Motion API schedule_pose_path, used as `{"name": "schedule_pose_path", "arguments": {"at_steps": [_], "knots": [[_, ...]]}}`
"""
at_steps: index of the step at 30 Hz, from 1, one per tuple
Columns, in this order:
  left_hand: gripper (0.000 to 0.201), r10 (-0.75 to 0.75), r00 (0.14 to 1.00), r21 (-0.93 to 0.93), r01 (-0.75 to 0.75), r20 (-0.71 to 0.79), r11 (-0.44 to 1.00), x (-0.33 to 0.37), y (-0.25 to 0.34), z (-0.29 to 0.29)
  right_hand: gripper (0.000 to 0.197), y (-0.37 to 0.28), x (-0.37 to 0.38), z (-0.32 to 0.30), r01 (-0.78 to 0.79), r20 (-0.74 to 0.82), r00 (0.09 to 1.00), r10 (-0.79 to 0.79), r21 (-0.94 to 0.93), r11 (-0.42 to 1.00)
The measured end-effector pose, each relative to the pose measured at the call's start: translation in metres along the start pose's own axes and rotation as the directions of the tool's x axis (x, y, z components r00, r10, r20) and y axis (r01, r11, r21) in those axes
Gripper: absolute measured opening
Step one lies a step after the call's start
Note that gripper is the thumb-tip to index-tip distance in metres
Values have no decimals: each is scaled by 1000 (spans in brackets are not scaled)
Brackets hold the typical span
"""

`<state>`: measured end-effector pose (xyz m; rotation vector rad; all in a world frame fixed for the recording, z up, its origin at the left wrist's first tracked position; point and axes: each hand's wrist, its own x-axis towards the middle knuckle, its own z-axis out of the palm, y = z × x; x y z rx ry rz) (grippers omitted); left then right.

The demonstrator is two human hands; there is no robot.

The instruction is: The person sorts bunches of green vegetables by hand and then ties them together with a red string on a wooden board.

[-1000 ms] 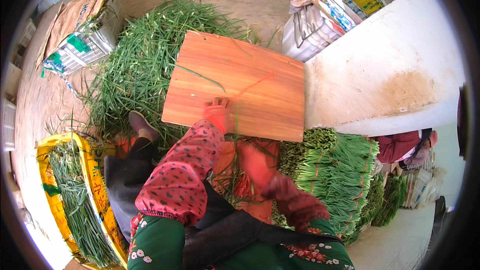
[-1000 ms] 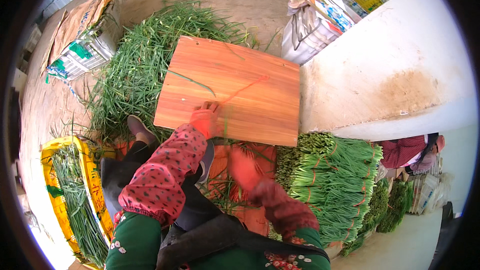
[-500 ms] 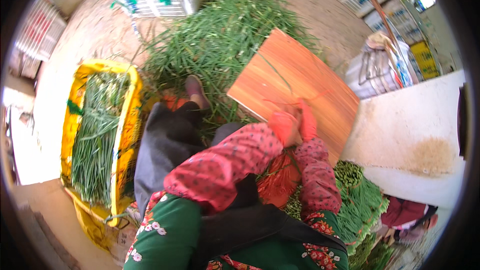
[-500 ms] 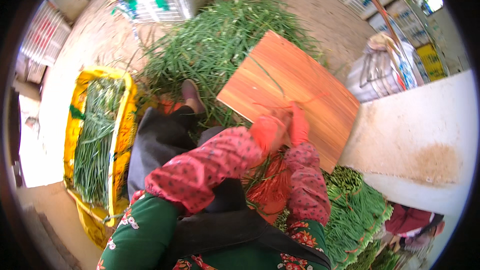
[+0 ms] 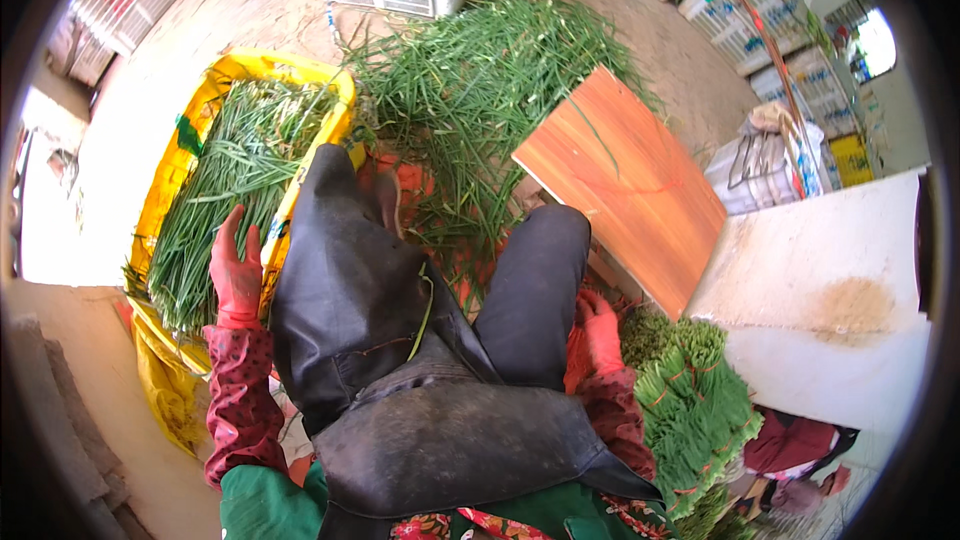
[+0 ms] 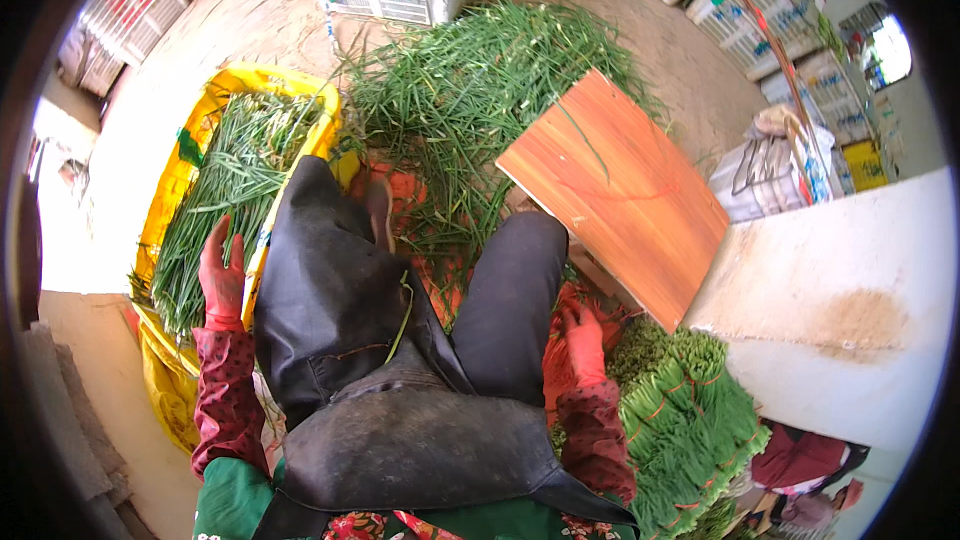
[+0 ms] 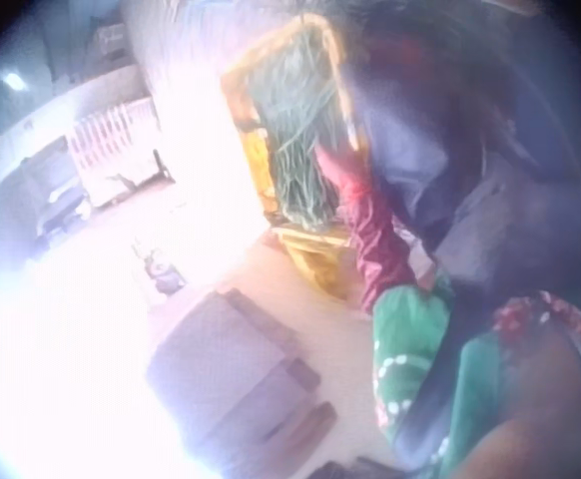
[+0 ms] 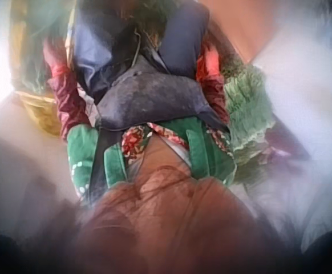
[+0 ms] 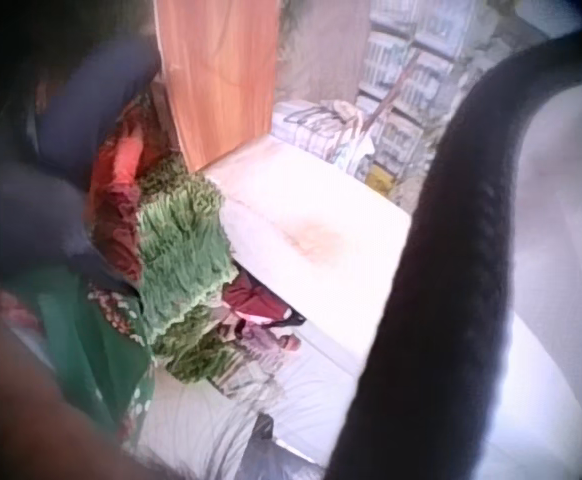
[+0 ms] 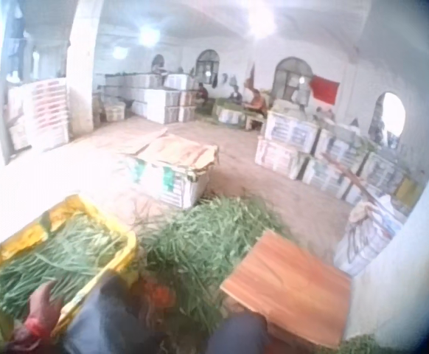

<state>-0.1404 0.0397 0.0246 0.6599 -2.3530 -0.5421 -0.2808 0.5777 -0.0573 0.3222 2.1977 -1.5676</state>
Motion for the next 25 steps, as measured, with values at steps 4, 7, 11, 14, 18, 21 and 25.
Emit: {"name": "schedule_pose_path", "arguments": {"at_steps": [4, 7, 11, 14, 18, 21, 25], "knots": [[47, -103, 992, 229, 84, 72, 970, -43, -57, 3, 30, -42, -26, 53, -180, 41, 984, 176, 296, 938], [45, -273, 962, 77, 274, -18, 959, -76, -76, 28, 35, -12, -3, 46, -10, 142, 990, 4, 44, 999], [42, -361, 932, 120, 356, 19, 927, -96, -77, 30, 37, -36, -5, 61, 117, 226, 971, -79, -164, 980], [43, -402, 913, 59, 399, 63, 915, -87, -70, 21, 35, -62, -18, 68, 93, 214, 977, -22, -326, 941], [49, -484, 859, 98, 474, 168, 875, -75, -59, 22, 33, -12, 36, 22, 174, 171, 978, -119, -357, 918], [53, -536, 811, 85, 532, 234, 843, -68, -58, 6, 36, -114, 29, 46, 99, 141, 987, -73, -183, 978], [65, -484, 699, -67, 602, 526, 796, -71, -85, 16, 42, -229, 54, 92, 292, 185, 949, -257, -200, 935]]}}
